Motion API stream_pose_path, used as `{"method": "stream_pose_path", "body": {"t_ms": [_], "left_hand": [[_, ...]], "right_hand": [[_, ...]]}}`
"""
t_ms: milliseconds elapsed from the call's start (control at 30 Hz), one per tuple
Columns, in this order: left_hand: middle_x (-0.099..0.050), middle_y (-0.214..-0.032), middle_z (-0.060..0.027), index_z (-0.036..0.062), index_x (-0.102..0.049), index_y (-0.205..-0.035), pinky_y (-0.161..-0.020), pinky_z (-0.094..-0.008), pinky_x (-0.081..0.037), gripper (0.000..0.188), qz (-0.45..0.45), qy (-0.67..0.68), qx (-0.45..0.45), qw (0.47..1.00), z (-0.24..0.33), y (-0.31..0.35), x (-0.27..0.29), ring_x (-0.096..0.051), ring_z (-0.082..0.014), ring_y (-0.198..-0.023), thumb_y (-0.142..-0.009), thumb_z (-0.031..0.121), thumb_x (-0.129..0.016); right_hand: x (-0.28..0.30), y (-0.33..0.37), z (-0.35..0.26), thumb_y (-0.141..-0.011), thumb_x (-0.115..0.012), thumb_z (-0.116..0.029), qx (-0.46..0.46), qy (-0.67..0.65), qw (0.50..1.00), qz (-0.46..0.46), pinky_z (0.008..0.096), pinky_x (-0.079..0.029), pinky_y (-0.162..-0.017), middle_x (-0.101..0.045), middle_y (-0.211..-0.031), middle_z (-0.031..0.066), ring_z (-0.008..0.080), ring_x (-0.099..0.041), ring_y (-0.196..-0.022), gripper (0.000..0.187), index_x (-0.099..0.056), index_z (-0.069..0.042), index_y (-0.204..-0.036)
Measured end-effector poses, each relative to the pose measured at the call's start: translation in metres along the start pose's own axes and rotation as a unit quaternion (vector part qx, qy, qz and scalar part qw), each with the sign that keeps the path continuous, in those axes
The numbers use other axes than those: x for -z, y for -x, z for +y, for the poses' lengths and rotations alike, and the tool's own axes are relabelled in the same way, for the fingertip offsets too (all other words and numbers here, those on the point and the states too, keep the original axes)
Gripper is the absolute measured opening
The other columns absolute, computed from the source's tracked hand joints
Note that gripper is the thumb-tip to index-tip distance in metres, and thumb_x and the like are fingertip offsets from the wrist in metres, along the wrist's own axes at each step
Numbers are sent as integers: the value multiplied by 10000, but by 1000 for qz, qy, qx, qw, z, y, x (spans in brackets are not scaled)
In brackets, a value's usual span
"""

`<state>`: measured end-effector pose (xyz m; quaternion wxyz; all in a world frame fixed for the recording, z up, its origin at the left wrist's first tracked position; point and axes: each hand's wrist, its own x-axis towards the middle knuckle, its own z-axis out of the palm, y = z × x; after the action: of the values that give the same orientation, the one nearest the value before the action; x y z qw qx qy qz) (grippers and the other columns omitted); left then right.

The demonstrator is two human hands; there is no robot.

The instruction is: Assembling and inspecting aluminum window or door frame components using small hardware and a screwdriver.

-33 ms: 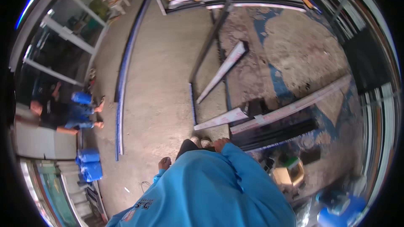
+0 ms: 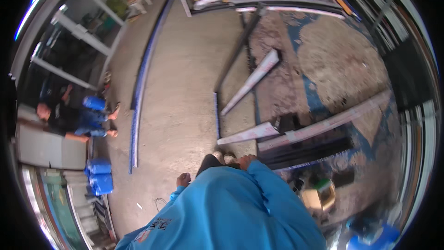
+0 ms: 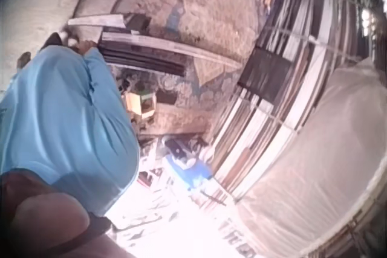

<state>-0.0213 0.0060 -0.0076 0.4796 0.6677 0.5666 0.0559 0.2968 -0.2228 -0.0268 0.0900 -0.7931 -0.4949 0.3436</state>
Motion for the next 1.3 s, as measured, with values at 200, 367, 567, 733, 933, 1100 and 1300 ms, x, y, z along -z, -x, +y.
{"method": "stream_pose_path", "body": {"t_ms": [200,367,567,733,933,1100,1300], "left_hand": [[-688,-792,-102,44,-691,-1000,-640,-343,-516,432,-3,-30,82,996,5,0,-5,-644,-195,-693,-896,446,-571],[-710,-854,-65,123,-700,-1060,-728,-364,-524,500,-47,-84,95,991,35,1,-17,-662,-202,-761,-898,554,-506],[-701,-974,-91,117,-665,-1151,-833,-387,-508,522,-20,-80,134,988,31,3,-11,-668,-247,-877,-917,542,-472],[-698,-979,-100,115,-655,-1170,-858,-395,-503,515,-11,-81,129,988,28,1,-13,-665,-260,-900,-920,528,-475],[-645,-1204,-85,191,-670,-1176,-998,-428,-425,497,-50,-99,162,981,21,-3,-18,-569,-313,-1161,-896,560,-491],[-705,-992,-112,138,-640,-1124,-932,-424,-459,506,-19,-83,185,979,19,-2,-23,-641,-311,-1016,-866,563,-544],[-707,-897,-111,112,-588,-1121,-844,-416,-501,509,-62,-81,159,982,-1,-11,-23,-682,-271,-851,-860,549,-562]], "right_hand": [[-19,-10,15,-822,-587,-366,8,49,999,-4,533,-518,-759,-681,-902,160,378,-661,-861,291,-660,-84,-827],[-63,-21,54,-820,-583,-374,-45,117,991,-34,505,-535,-794,-693,-986,145,353,-668,-943,283,-684,-134,-929],[-10,-22,20,-859,-538,-452,-65,123,981,-135,477,-508,-880,-661,-1099,143,357,-629,-1058,402,-663,-123,-1052],[-17,-25,29,-863,-531,-448,-46,148,980,-123,468,-527,-842,-672,-1061,145,356,-650,-1010,393,-666,-119,-1029],[-10,-26,22,-862,-537,-445,-62,158,976,-138,462,-535,-824,-679,-1037,143,347,-662,-986,383,-666,-123,-1024],[-15,-27,30,-858,-540,-441,-75,155,974,-144,461,-528,-844,-680,-1060,128,339,-656,-1009,378,-668,-135,-1038],[-5,-24,28,-845,-542,-430,-97,143,971,-166,468,-510,-888,-672,-1108,141,349,-639,-1053,380,-672,-126,-1034]]}}
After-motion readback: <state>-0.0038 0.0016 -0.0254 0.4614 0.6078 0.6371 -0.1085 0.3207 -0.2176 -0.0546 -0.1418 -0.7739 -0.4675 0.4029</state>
